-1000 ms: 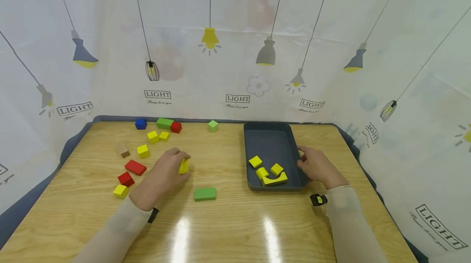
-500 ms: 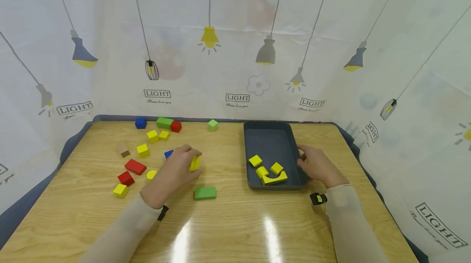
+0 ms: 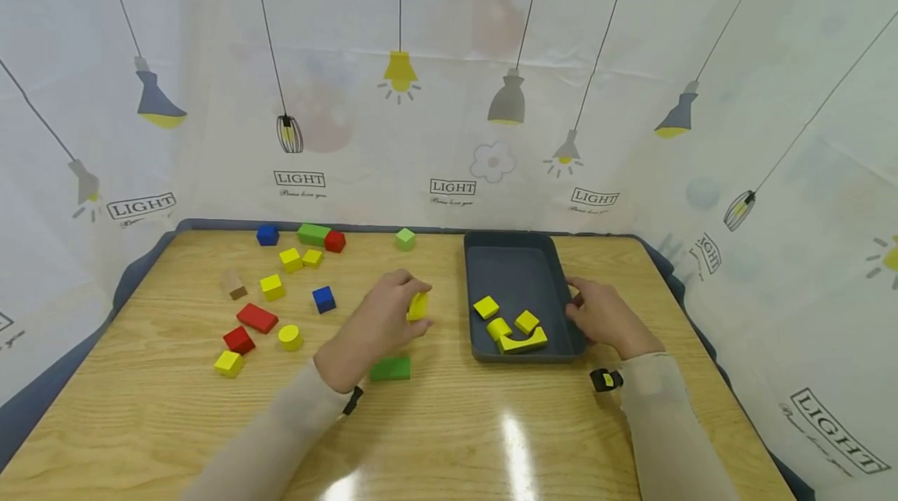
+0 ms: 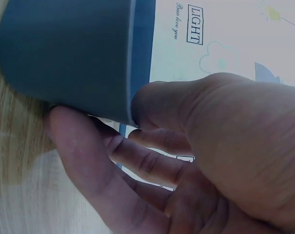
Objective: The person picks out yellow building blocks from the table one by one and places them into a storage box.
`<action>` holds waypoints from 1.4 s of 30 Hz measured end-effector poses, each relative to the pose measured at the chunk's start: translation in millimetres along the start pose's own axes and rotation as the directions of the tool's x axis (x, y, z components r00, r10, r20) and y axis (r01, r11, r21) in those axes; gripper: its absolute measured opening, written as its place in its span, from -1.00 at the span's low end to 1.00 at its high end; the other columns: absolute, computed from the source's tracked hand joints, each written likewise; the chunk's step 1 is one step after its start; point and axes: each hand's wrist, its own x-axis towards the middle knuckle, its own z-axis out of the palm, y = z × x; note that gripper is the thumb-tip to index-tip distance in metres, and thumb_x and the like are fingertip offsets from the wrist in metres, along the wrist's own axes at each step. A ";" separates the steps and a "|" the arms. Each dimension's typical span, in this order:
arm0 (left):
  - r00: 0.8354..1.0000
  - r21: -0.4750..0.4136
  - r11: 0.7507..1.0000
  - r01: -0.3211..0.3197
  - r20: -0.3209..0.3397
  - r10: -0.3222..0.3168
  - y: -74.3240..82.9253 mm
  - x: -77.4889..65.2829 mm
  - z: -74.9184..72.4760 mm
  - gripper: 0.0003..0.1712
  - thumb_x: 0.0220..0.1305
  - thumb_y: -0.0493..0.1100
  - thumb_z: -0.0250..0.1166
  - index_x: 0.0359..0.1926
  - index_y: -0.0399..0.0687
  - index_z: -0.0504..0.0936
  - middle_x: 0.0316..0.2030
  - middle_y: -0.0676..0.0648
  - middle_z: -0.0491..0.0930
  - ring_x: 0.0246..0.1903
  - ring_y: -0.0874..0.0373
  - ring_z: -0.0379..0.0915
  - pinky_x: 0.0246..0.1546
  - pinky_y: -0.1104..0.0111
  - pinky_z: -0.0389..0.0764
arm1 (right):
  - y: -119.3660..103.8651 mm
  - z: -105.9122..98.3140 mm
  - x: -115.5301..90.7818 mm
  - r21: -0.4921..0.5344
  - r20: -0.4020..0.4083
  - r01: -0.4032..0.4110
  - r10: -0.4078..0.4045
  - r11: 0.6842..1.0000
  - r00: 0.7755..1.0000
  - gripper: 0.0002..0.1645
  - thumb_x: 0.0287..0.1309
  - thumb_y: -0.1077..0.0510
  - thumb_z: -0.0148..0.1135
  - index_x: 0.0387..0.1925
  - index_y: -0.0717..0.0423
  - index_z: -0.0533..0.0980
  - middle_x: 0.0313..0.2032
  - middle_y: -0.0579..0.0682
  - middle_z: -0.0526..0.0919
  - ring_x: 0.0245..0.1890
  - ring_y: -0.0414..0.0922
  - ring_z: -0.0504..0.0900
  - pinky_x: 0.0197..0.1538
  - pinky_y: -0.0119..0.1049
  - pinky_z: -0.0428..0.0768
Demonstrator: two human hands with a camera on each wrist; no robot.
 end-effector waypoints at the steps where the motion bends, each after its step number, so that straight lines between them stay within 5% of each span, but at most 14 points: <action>1: 1.000 0.000 1.000 -0.012 -0.003 0.012 3.1 1.5 1.4 -0.39 0.08 0.00 0.58 0.11 -0.16 0.65 -0.13 -0.06 0.52 -0.19 0.16 0.40 -0.17 0.37 0.58 | 0.2 0.3 0.1 0.000 -0.001 0.000 0.000 1.000 1.000 -0.29 0.41 0.29 0.09 0.50 0.23 0.13 -0.03 0.29 0.61 -0.53 -0.07 0.63 -0.57 -0.24 0.61; 14: 0.996 -0.062 0.995 -0.080 0.034 0.082 39.6 19.8 20.1 -0.39 0.11 -0.02 0.56 0.15 -0.15 0.61 -0.08 -0.04 0.52 -0.11 0.13 0.42 -0.11 0.38 0.57 | 0.7 -1.7 -0.8 -0.011 0.002 -0.003 0.003 1.000 1.000 -0.29 0.42 0.27 0.09 0.51 0.23 0.13 -0.03 0.27 0.60 -0.52 -0.08 0.62 -0.54 -0.24 0.61; 26: 0.984 -0.020 0.986 -0.168 0.055 0.169 64.1 30.6 40.0 -0.40 0.12 0.00 0.55 0.13 -0.18 0.65 -0.10 -0.04 0.52 -0.15 0.17 0.43 -0.16 0.52 0.54 | 0.7 -0.2 -2.0 -0.001 -0.001 0.009 -0.009 1.000 1.000 -0.30 0.43 0.27 0.08 0.51 0.22 0.13 -0.03 0.28 0.61 -0.53 -0.08 0.62 -0.54 -0.23 0.61; 42: 0.987 -0.006 0.993 -0.121 0.111 0.120 71.0 34.9 56.4 -0.34 0.06 0.11 0.58 0.10 -0.15 0.68 -0.09 -0.04 0.53 -0.22 0.18 0.38 -0.27 0.57 0.51 | 2.0 0.7 1.9 -0.022 -0.008 -0.001 0.001 1.000 1.000 -0.29 0.41 0.27 0.09 0.50 0.21 0.14 -0.03 0.26 0.61 -0.51 -0.11 0.61 -0.54 -0.25 0.61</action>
